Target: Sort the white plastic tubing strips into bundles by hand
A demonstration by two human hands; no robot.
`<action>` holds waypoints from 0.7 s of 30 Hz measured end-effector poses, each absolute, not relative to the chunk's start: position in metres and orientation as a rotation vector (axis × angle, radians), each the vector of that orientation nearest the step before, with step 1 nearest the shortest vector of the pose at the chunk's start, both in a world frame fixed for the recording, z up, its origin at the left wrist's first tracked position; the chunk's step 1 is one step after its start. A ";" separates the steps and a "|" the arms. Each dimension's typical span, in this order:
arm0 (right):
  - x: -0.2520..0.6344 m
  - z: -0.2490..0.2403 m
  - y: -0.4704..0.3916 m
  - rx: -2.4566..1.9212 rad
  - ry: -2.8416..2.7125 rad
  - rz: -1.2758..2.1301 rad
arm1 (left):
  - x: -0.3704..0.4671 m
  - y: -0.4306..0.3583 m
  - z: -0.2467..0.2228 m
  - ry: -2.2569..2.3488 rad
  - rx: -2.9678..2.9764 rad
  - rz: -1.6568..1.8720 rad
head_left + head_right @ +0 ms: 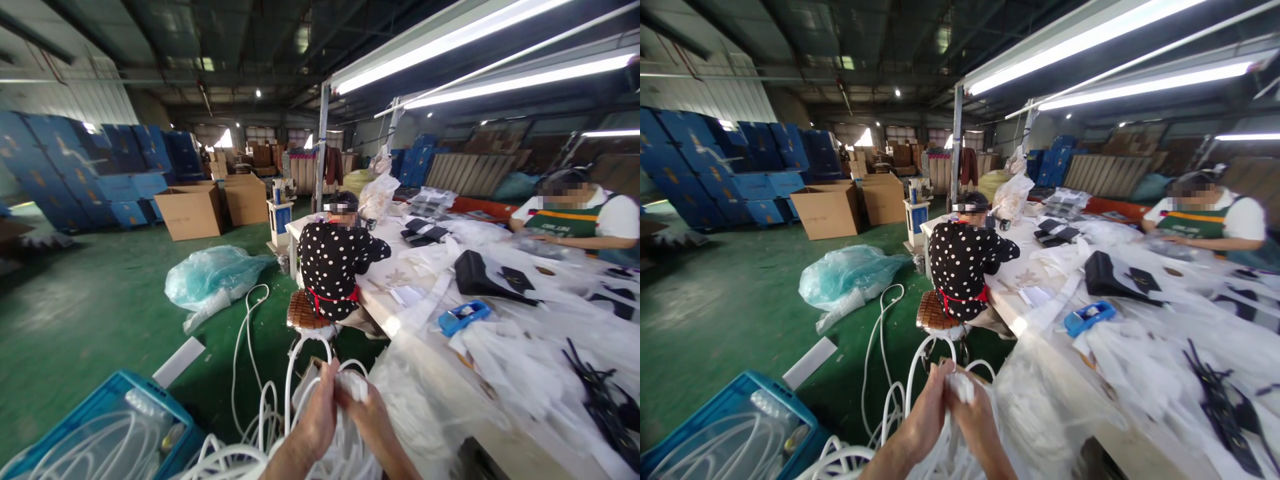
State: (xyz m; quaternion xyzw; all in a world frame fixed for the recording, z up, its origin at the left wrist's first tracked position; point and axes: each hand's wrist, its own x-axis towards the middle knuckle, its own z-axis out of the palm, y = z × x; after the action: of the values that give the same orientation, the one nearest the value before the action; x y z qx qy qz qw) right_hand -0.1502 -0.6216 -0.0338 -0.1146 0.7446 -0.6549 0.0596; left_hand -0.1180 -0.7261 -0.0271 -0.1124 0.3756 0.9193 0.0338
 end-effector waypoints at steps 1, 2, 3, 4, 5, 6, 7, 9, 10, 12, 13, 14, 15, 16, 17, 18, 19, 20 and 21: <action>-0.150 -0.035 -0.622 -0.344 2.248 -1.997 | -0.118 -0.725 -0.025 1.202 -0.333 2.810; -0.150 -0.035 -0.621 -0.339 2.243 -2.013 | -0.119 -0.724 -0.023 1.246 -0.317 2.789; -0.150 -0.036 -0.620 -0.319 2.233 -2.034 | -0.119 -0.725 -0.021 1.276 -0.301 2.764; -0.151 -0.036 -0.618 -0.276 2.207 -2.065 | -0.120 -0.727 -0.019 1.291 -0.282 2.737; -0.152 -0.035 -0.615 -0.203 2.157 -2.115 | -0.120 -0.730 -0.019 1.299 -0.262 2.705; -0.154 -0.034 -0.611 -0.115 2.092 -2.172 | -0.121 -0.734 -0.019 1.314 -0.246 2.671; -0.156 -0.032 -0.607 -0.030 2.027 -2.225 | -0.121 -0.738 -0.020 1.356 -0.239 2.631; -0.162 -0.026 -0.598 0.125 1.927 -2.310 | -0.120 -0.746 -0.022 1.548 -0.230 2.510; -0.165 -0.023 -0.594 0.184 1.905 -2.336 | -0.119 -0.749 -0.024 1.678 -0.222 2.434; -0.171 -0.016 -0.589 0.276 1.880 -2.376 | -0.117 -0.751 -0.025 1.893 -0.180 2.268; -0.173 -0.013 -0.587 0.319 1.849 -2.406 | -0.116 -0.750 -0.026 1.961 -0.147 2.195; -0.175 -0.011 -0.586 0.349 1.814 -2.437 | -0.115 -0.749 -0.026 2.016 -0.116 2.139; -0.177 -0.010 -0.585 0.366 1.785 -2.462 | -0.114 -0.747 -0.025 2.076 -0.090 2.094; -0.178 -0.010 -0.584 0.380 1.766 -2.482 | -0.113 -0.745 -0.025 2.147 -0.069 2.055; -0.179 -0.012 -0.582 0.377 1.776 -2.488 | -0.113 -0.744 -0.026 2.229 -0.048 2.023; -0.180 -0.014 -0.581 0.359 1.818 -2.478 | -0.112 -0.743 -0.026 2.312 -0.027 2.002; -0.181 -0.017 -0.580 0.333 1.874 -2.460 | -0.112 -0.742 -0.028 2.384 0.000 1.989; -0.181 -0.020 -0.580 0.307 1.928 -2.440 | -0.112 -0.741 -0.029 2.445 0.032 1.984; -0.180 -0.023 -0.581 0.252 2.002 -2.415 | -0.113 -0.740 -0.032 2.495 0.055 1.990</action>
State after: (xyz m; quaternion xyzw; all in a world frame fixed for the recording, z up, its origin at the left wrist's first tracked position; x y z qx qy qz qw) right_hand -0.1798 -0.5806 -0.0225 0.0802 0.6362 -0.7673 -0.0026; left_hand -0.1131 -0.7403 -0.0318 0.0173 0.7814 0.6233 -0.0253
